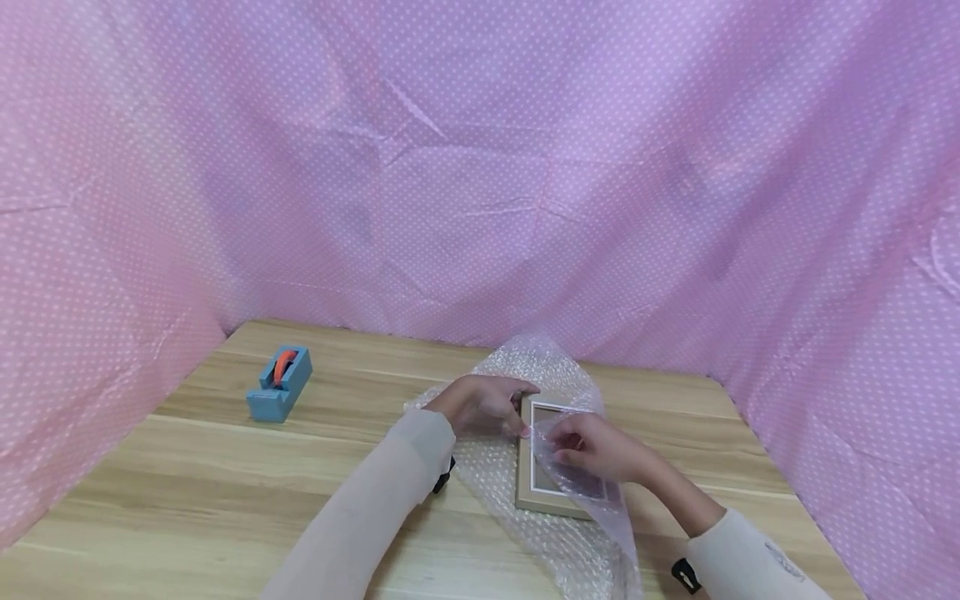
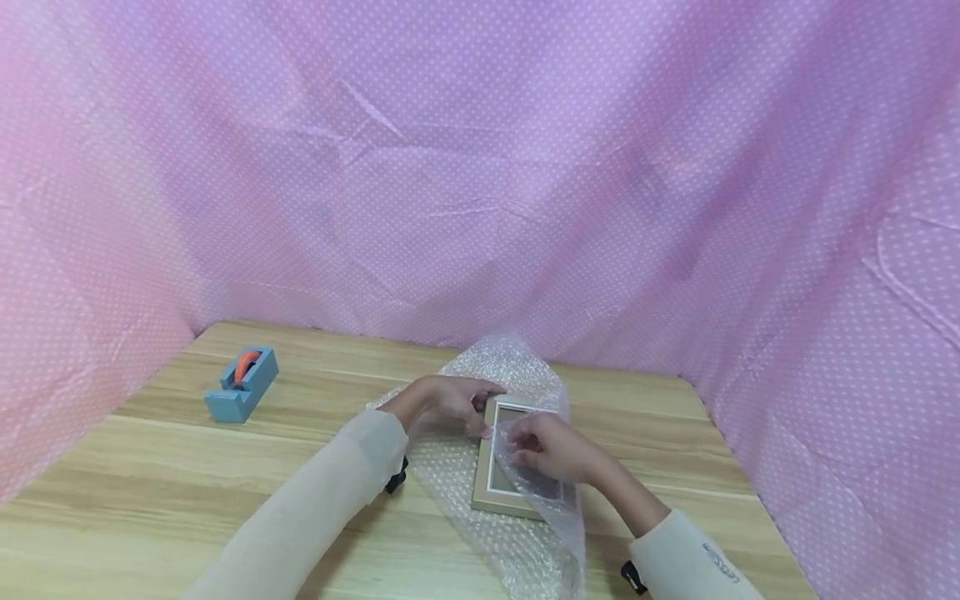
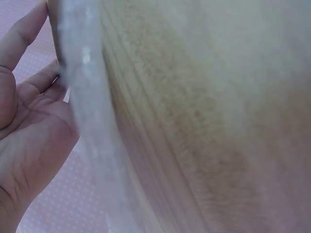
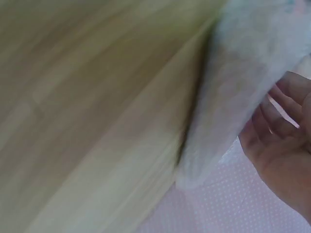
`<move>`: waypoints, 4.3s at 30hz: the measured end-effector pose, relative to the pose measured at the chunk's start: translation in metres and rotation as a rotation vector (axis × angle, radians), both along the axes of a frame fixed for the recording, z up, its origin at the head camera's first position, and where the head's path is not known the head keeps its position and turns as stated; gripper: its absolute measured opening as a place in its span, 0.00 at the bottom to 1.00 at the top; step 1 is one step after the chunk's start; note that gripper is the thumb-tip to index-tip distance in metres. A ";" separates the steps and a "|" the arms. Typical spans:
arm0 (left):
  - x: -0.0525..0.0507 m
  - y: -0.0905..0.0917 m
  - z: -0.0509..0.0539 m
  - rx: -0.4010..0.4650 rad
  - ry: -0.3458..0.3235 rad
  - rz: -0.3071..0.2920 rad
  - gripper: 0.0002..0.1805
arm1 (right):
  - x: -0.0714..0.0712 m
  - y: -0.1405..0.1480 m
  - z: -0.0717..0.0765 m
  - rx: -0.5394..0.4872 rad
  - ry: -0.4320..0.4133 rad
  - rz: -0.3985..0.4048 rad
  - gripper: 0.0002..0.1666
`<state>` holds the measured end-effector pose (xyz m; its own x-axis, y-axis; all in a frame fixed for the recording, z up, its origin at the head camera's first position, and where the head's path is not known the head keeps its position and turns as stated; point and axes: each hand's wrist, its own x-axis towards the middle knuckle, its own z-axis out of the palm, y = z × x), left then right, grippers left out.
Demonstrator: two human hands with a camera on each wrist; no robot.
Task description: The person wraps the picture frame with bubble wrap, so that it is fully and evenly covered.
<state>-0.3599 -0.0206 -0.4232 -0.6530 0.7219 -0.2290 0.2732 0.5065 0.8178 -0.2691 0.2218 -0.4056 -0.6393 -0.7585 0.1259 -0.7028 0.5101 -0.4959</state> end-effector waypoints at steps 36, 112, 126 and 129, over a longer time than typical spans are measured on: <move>-0.001 -0.001 0.001 0.006 0.014 0.009 0.44 | -0.002 0.043 -0.031 0.197 0.538 0.031 0.25; 0.034 0.034 0.019 0.412 -0.172 -0.139 0.20 | 0.026 0.061 -0.019 0.042 0.326 -0.110 0.31; 0.044 0.071 0.010 0.112 0.191 -0.193 0.06 | 0.027 0.061 -0.021 -0.128 0.245 -0.167 0.68; 0.046 0.073 0.011 0.075 0.205 -0.209 0.05 | 0.028 0.061 -0.021 -0.117 0.253 -0.171 0.65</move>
<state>-0.3141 0.0523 -0.4122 -0.5153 0.8556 -0.0483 0.5289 0.3619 0.7677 -0.2414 0.2830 -0.4270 -0.6935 -0.6141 0.3767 -0.7203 0.5812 -0.3788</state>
